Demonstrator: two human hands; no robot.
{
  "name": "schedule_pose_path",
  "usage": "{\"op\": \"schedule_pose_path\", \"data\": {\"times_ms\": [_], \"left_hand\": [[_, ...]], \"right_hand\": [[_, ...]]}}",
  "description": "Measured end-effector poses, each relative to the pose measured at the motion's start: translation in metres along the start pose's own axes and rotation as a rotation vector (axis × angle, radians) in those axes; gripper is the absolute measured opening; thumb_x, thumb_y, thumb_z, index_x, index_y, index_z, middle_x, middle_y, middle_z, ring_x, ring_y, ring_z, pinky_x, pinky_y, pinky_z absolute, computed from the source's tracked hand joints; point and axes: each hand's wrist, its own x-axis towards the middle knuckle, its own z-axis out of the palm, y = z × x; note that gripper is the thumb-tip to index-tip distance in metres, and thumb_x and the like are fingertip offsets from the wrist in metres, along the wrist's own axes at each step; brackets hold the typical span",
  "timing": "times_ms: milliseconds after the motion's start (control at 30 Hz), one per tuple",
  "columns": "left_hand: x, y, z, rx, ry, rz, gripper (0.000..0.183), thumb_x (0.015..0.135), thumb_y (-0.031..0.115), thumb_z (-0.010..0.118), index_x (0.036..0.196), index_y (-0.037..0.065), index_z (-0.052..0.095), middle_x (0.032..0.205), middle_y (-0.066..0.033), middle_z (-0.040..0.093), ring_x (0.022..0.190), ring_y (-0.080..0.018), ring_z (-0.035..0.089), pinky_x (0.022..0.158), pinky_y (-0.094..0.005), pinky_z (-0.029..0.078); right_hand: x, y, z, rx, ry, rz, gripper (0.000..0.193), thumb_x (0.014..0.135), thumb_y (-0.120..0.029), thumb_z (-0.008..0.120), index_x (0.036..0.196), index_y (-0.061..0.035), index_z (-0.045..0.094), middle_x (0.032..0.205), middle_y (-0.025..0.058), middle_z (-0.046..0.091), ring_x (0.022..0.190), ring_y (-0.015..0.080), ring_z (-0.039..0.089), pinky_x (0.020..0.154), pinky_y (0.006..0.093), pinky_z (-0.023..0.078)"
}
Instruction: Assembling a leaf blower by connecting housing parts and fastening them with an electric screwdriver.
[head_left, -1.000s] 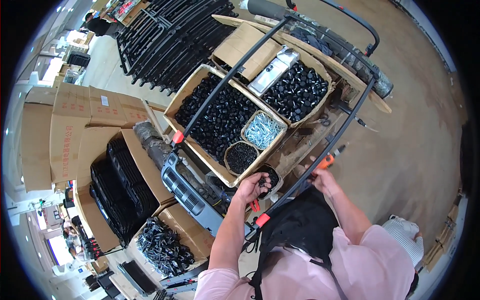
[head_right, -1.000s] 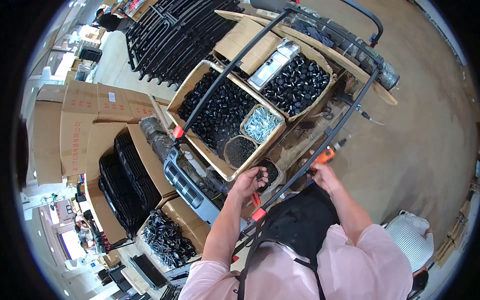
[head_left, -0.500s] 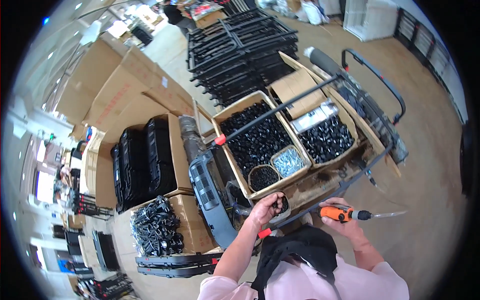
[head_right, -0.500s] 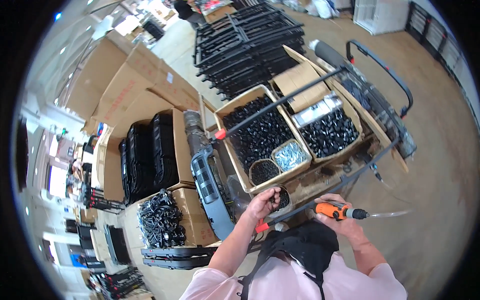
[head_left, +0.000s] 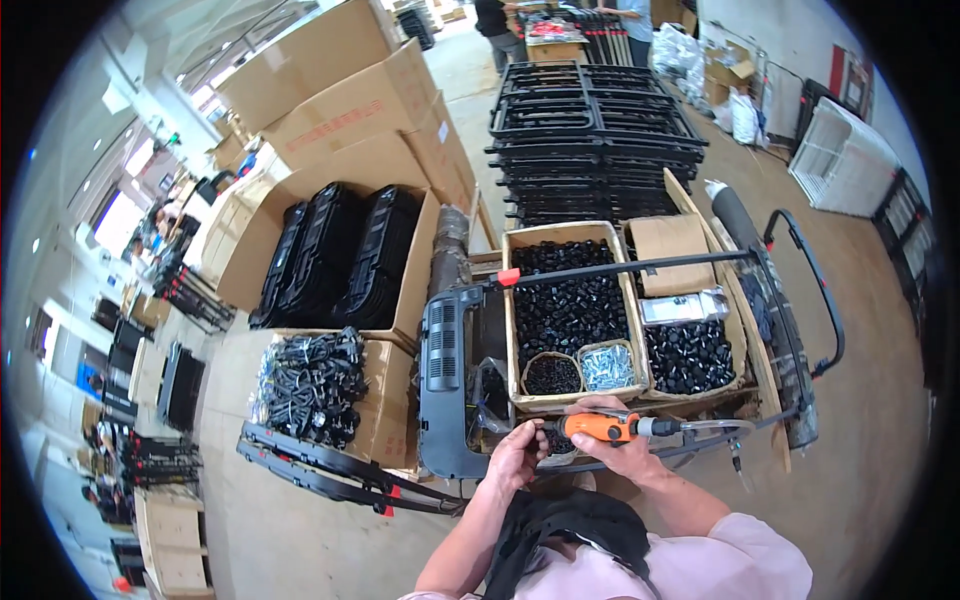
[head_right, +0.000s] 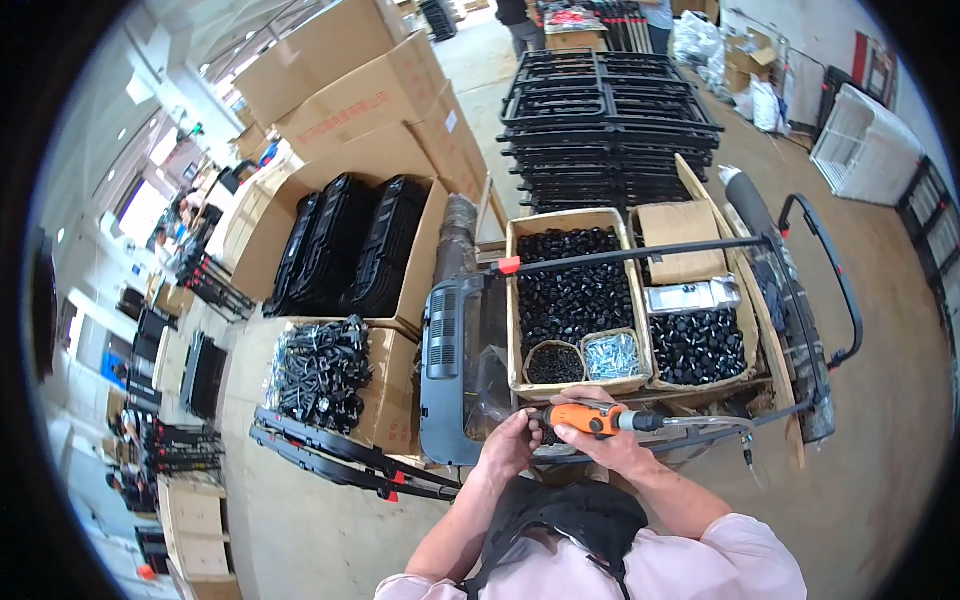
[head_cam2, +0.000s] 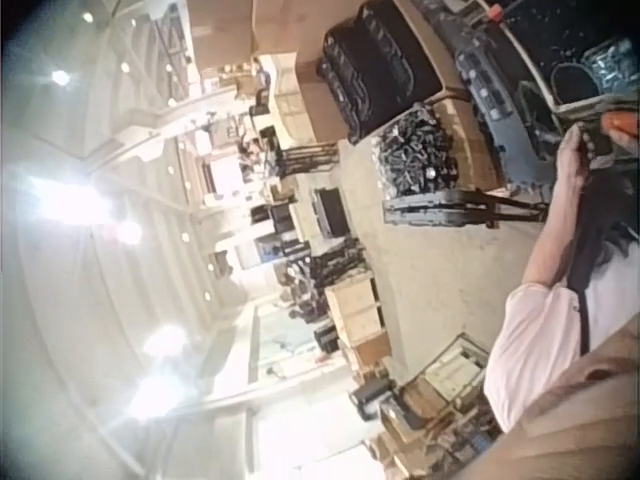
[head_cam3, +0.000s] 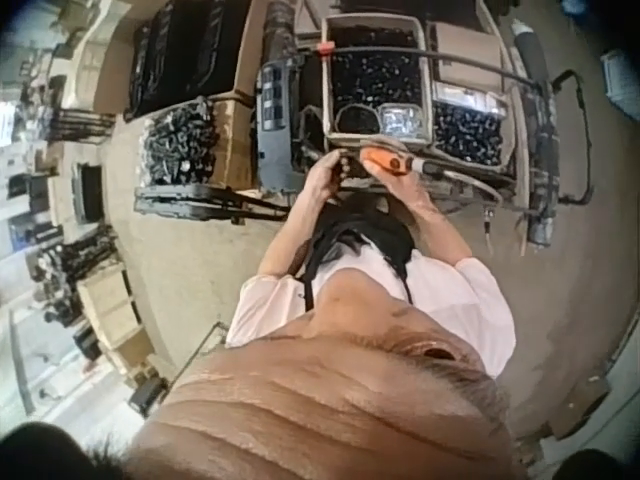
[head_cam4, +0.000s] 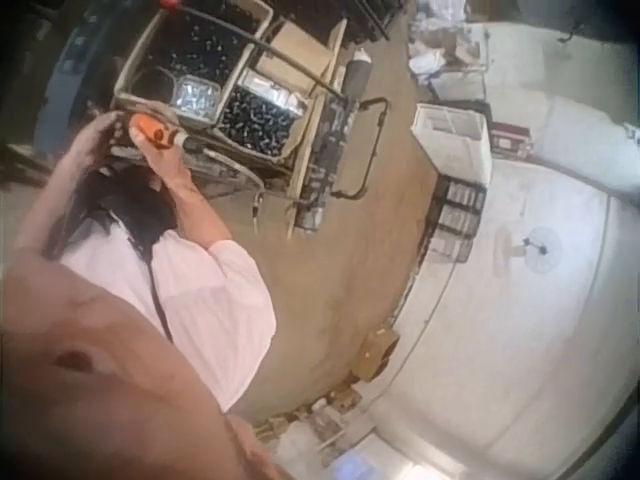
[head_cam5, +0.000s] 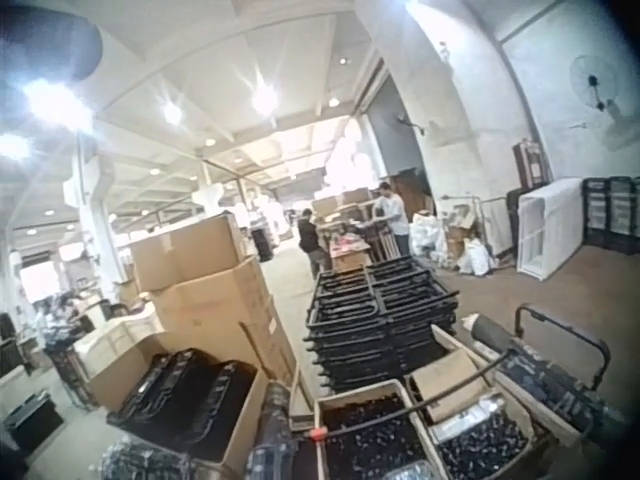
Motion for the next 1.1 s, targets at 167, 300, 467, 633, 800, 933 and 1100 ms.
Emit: {"op": "schedule_pose_path", "data": {"times_ms": [167,300,467,633,800,933,1100], "left_hand": [[-0.017,0.005,-0.011,-0.078,-0.029,0.051,0.024,0.111,0.03,0.057,0.118,0.008,0.065,0.084,-0.0008,0.065,0.071,-0.0145,0.061,0.061,-0.0278,0.049],[-0.026,0.027,-0.005,-0.13,0.204,0.056,0.022,0.111,0.029,0.057,0.117,0.01,0.067,0.081,0.0013,0.062,0.067,-0.011,0.055,0.058,-0.0262,0.042],[-0.029,0.051,-0.025,-0.09,0.076,0.074,0.022,0.109,0.028,0.061,0.112,0.009,0.069,0.086,0.0041,0.063,0.073,-0.0092,0.056,0.062,-0.0253,0.047],[-0.032,0.082,-0.031,-0.265,0.077,0.093,0.023,0.11,0.031,0.06,0.113,0.009,0.068,0.085,0.0055,0.06,0.07,-0.0075,0.052,0.057,-0.0227,0.039],[-0.03,0.101,-0.053,-0.479,0.023,0.08,0.024,0.11,0.034,0.059,0.11,0.011,0.064,0.082,0.0042,0.057,0.066,-0.0092,0.049,0.054,-0.0235,0.039],[-0.025,0.112,-0.067,-0.624,0.026,0.09,0.024,0.11,0.033,0.058,0.108,0.01,0.063,0.082,0.0021,0.057,0.067,-0.011,0.05,0.055,-0.0241,0.039],[-0.02,0.13,-0.081,-0.716,0.001,0.098,0.025,0.11,0.034,0.058,0.113,0.01,0.064,0.084,0.0008,0.058,0.07,-0.0125,0.053,0.057,-0.0249,0.043]], "right_hand": [[0.025,-0.006,0.018,-0.096,-0.123,-0.04,0.056,0.089,-0.01,0.083,0.137,-0.0038,0.055,0.126,0.0118,0.07,0.114,0.0203,0.068,0.101,0.0367,0.056],[0.037,0.006,0.041,-0.008,-0.118,0.0,0.057,0.089,-0.009,0.084,0.138,-0.0038,0.054,0.126,0.0131,0.07,0.115,0.0207,0.068,0.102,0.0377,0.055],[0.056,0.012,0.068,0.031,-0.09,0.002,0.056,0.088,-0.011,0.085,0.135,0.0008,0.057,0.124,0.0134,0.072,0.116,0.0207,0.069,0.104,0.0365,0.055],[0.073,0.006,0.097,-0.02,-0.084,0.044,0.058,0.088,-0.005,0.084,0.137,-0.0001,0.053,0.125,0.0164,0.071,0.117,0.0233,0.069,0.104,0.039,0.056],[0.092,0.009,0.139,-0.068,-0.128,0.067,0.054,0.088,-0.003,0.082,0.134,-0.0002,0.054,0.126,0.0179,0.07,0.115,0.0234,0.069,0.104,0.0384,0.055],[0.105,0.015,0.165,-0.144,-0.147,0.078,0.054,0.087,-0.002,0.083,0.133,-0.0003,0.054,0.127,0.0179,0.07,0.116,0.0236,0.069,0.104,0.0385,0.055],[0.121,0.024,0.185,-0.173,-0.164,0.072,0.054,0.087,-0.002,0.083,0.133,-0.0014,0.054,0.13,0.018,0.069,0.121,0.0243,0.067,0.107,0.0395,0.054]]}}
